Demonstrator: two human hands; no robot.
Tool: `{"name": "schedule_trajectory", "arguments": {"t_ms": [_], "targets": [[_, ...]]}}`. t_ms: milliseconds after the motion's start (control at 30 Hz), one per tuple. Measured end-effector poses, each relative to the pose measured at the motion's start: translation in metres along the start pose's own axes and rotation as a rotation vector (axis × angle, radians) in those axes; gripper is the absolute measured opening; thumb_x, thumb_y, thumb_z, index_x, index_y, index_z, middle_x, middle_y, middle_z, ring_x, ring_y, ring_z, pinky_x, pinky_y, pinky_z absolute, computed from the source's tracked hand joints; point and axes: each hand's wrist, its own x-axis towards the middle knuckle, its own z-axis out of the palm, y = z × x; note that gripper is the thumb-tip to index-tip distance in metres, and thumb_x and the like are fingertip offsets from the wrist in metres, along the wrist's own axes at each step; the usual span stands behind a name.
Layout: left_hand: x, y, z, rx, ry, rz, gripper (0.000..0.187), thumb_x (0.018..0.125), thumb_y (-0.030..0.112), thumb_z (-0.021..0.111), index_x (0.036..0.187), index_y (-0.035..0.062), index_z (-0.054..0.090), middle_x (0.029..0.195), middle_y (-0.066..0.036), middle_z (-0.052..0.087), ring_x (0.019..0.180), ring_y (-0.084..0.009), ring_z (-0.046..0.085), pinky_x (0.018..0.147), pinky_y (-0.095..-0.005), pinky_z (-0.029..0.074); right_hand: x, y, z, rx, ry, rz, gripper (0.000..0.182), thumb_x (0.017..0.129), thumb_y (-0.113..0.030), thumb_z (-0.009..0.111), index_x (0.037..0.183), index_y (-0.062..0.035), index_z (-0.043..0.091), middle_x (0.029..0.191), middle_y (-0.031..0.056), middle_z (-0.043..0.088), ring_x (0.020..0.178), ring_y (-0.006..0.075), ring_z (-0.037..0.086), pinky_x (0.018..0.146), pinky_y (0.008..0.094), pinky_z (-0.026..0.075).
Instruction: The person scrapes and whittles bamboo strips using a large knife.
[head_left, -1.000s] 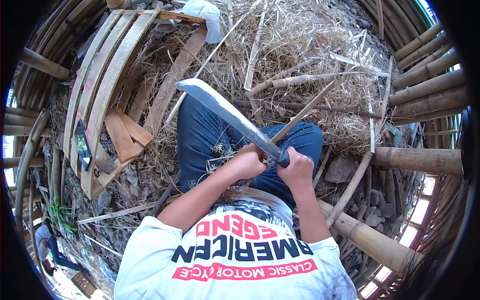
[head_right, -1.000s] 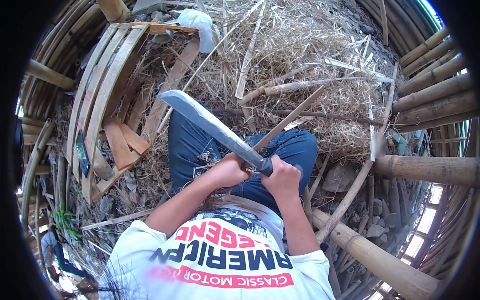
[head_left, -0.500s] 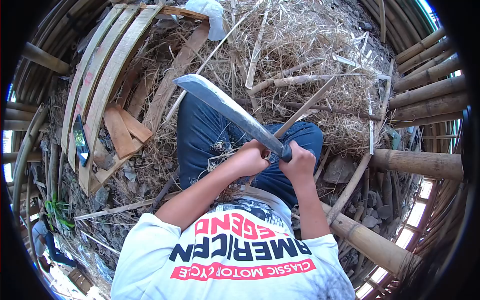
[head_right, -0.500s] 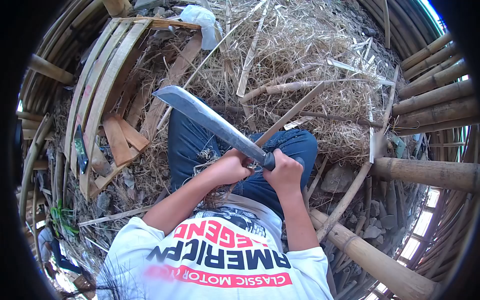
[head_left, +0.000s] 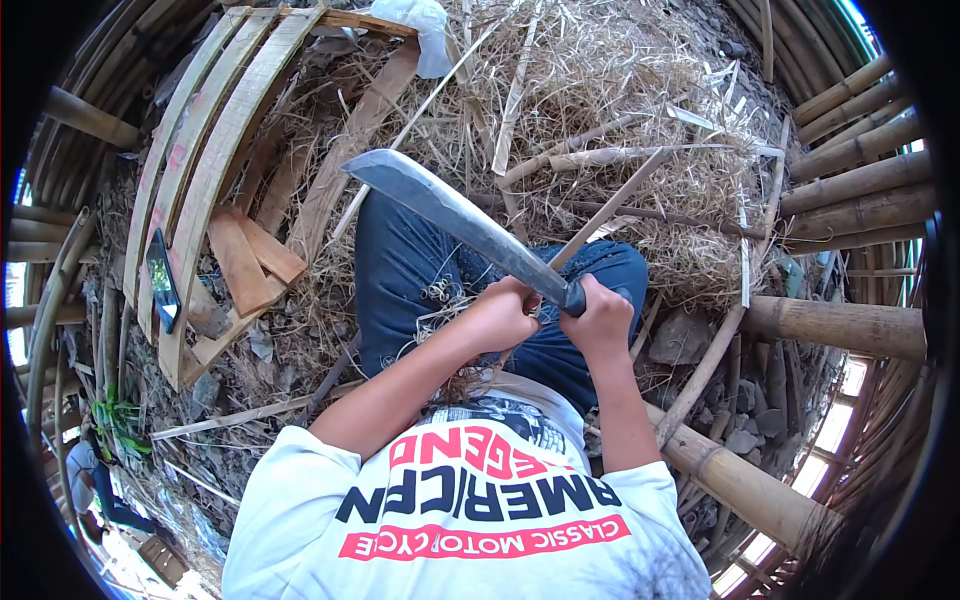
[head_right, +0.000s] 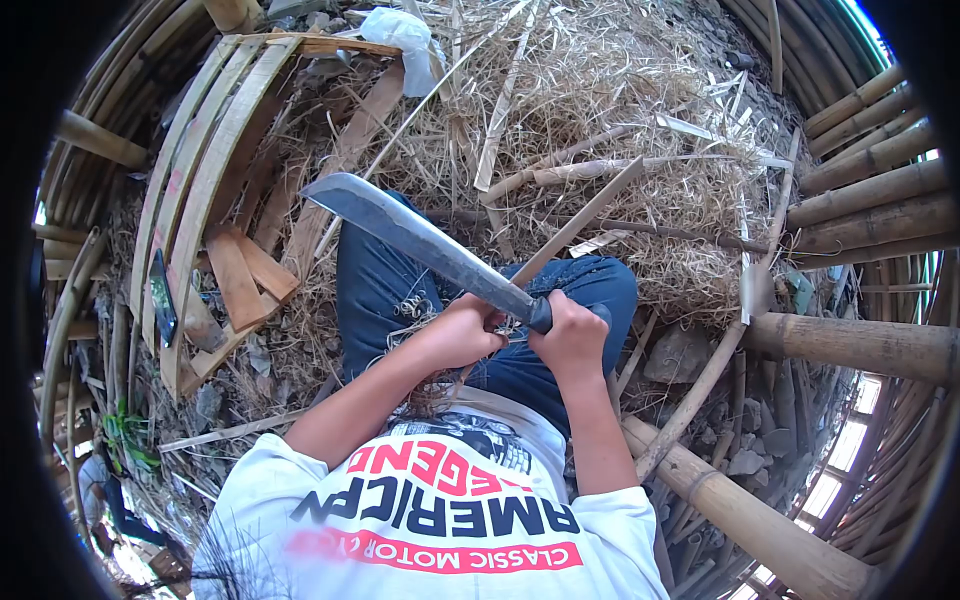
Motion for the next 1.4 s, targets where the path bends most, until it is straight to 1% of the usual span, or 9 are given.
{"name": "schedule_trajectory", "arguments": {"t_ms": [133, 233, 333, 633, 900, 1067, 1133, 1267, 1400], "targets": [[-0.006, -0.003, 0.001, 0.048, 0.031, 0.051, 0.027, 0.074, 0.01, 0.073, 0.091, -0.002, 0.056, 0.073, -0.009, 0.054, 0.069, -0.0227, 0.055, 0.067, -0.0364, 0.047, 0.007, 0.01, -0.005, -0.027, -0.006, 0.014, 0.018, 0.069, -0.017, 0.07, 0.073, -0.0088, 0.054, 0.069, 0.0119, 0.065, 0.068, 0.0345, 0.066, 0.059, 0.0455, 0.052], [-0.025, 0.0, 0.001, -0.096, -0.142, -0.098, 0.039, 0.077, 0.006, 0.073, 0.071, 0.0104, 0.035, 0.06, 0.001, 0.046, 0.057, -0.0089, 0.047, 0.052, -0.0312, 0.04, 0.024, 0.06, -0.009, -0.163, -0.016, 0.336, 0.016, 0.076, -0.022, 0.068, 0.08, -0.008, 0.061, 0.076, 0.0161, 0.068, 0.076, 0.0388, 0.068, 0.069, 0.0496, 0.053], [-0.029, -0.003, 0.009, -0.092, -0.175, -0.121, 0.036, 0.077, 0.005, 0.073, 0.073, 0.0091, 0.037, 0.06, -0.001, 0.047, 0.057, -0.0104, 0.047, 0.052, -0.0315, 0.04, 0.038, 0.108, -0.027, -0.14, 0.002, 0.529, 0.017, 0.078, -0.023, 0.067, 0.086, -0.0079, 0.066, 0.08, 0.0184, 0.069, 0.082, 0.0406, 0.068, 0.074, 0.0505, 0.053], [-0.027, 0.008, 0.009, -0.075, -0.197, -0.159, 0.037, 0.078, 0.007, 0.071, 0.071, 0.0089, 0.035, 0.06, 0.0, 0.043, 0.058, -0.0092, 0.043, 0.052, -0.0306, 0.04, 0.057, 0.139, -0.019, -0.182, 0.041, 0.556, 0.021, 0.077, -0.024, 0.066, 0.087, -0.006, 0.068, 0.087, 0.0218, 0.069, 0.088, 0.0418, 0.066, 0.079, 0.0506, 0.053], [-0.029, 0.039, 0.0, 0.022, -0.076, -0.02, 0.029, 0.079, 0.01, 0.075, 0.082, 0.0018, 0.048, 0.066, -0.003, 0.047, 0.061, -0.0137, 0.044, 0.057, -0.0333, 0.04, 0.027, 0.143, 0.016, 0.142, 0.144, 0.826, 0.026, 0.075, -0.027, 0.063, 0.087, -0.0057, 0.07, 0.088, 0.0243, 0.068, 0.089, 0.0436, 0.065, 0.08, 0.0503, 0.052], [-0.008, 0.034, -0.002, -0.068, -0.079, -0.099, 0.03, 0.077, 0.01, 0.079, 0.083, 0.007, 0.049, 0.069, 0.004, 0.047, 0.059, -0.0054, 0.043, 0.051, -0.0256, 0.037, -0.013, 0.14, 0.013, 0.289, 0.251, 0.796, 0.02, 0.076, -0.021, 0.067, 0.085, -0.0035, 0.069, 0.081, 0.0223, 0.068, 0.083, 0.0422, 0.066, 0.074, 0.0483, 0.053], [0.0, 0.038, -0.004, -0.035, -0.121, -0.13, 0.03, 0.078, 0.01, 0.078, 0.082, 0.0088, 0.048, 0.068, 0.004, 0.047, 0.055, -0.0056, 0.042, 0.048, -0.0252, 0.036, -0.027, 0.136, 0.014, 0.469, 0.349, 0.643, 0.02, 0.077, -0.019, 0.069, 0.083, -0.0002, 0.067, 0.077, 0.023, 0.067, 0.079, 0.0422, 0.066, 0.069, 0.0464, 0.053], [0.006, 0.047, -0.005, -0.165, -0.197, -0.261, 0.033, 0.08, 0.01, 0.077, 0.078, 0.0113, 0.044, 0.066, 0.005, 0.046, 0.052, -0.0051, 0.041, 0.046, -0.0238, 0.033, -0.042, 0.098, -0.008, 0.58, 0.411, 0.518, 0.024, 0.077, -0.018, 0.074, 0.072, 0.0002, 0.059, 0.06, 0.0156, 0.058, 0.056, 0.0306, 0.06, 0.055, 0.0383, 0.045], [0.012, 0.043, -0.003, -0.146, -0.279, -0.203, 0.039, 0.082, 0.009, 0.076, 0.074, 0.0155, 0.038, 0.062, 0.007, 0.042, 0.05, -0.0034, 0.04, 0.043, -0.0225, 0.03, -0.047, 0.07, -0.024, 0.612, 0.361, 0.478, 0.026, 0.078, -0.02, 0.076, 0.072, -0.0007, 0.059, 0.057, 0.0142, 0.055, 0.052, 0.0283, 0.057, 0.053, 0.0365, 0.044]]}}
